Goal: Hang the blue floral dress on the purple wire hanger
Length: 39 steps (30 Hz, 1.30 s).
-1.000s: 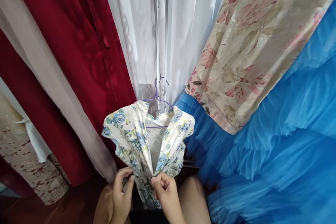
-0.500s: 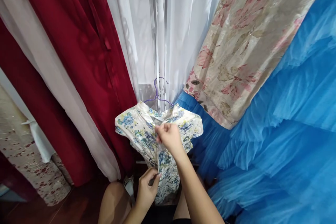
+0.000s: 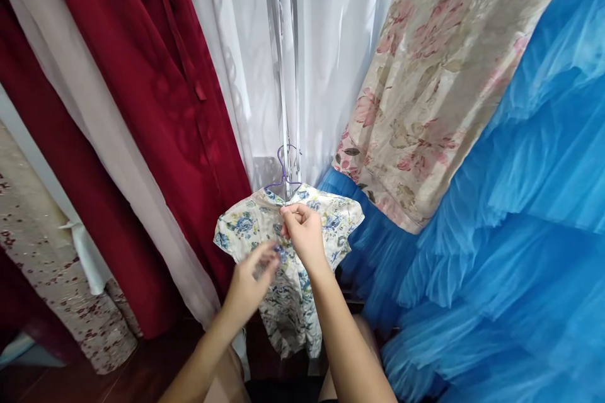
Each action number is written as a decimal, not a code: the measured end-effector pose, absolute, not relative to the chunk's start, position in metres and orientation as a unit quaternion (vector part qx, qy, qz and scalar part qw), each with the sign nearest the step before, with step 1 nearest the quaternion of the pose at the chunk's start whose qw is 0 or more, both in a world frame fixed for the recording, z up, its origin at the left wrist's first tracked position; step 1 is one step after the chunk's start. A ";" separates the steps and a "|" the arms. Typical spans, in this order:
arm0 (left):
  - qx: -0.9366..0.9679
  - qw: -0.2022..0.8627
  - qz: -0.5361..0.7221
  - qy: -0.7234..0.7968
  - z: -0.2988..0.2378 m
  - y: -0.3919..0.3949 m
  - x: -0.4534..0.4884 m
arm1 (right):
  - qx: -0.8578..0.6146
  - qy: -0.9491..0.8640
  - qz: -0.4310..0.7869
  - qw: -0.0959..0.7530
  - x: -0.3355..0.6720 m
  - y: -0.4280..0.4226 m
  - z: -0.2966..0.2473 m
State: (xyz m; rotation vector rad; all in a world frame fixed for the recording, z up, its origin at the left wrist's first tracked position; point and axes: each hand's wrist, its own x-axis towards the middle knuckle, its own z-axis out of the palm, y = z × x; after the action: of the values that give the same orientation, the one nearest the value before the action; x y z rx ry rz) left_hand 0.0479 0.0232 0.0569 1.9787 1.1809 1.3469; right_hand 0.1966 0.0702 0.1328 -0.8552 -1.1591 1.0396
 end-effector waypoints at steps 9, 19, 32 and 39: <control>0.755 0.049 0.520 0.396 0.154 0.090 0.068 | -0.459 -0.528 0.352 0.622 0.204 0.094 0.097; 0.130 0.410 0.783 0.448 0.084 0.144 -0.056 | -0.459 -0.490 0.458 0.583 0.196 0.068 0.006; 0.330 0.706 0.533 0.329 -0.002 0.047 0.104 | -0.491 -0.573 0.470 0.458 0.258 0.015 -0.053; 0.611 0.521 0.444 0.398 0.006 0.039 0.109 | -0.446 -0.555 0.569 0.411 0.255 0.007 -0.010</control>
State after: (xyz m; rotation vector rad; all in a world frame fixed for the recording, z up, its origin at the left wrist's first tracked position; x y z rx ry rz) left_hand 0.1088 0.0394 0.0065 1.4635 0.9550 1.0654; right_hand 0.2554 0.0066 -0.0102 -1.1221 -1.3974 1.4318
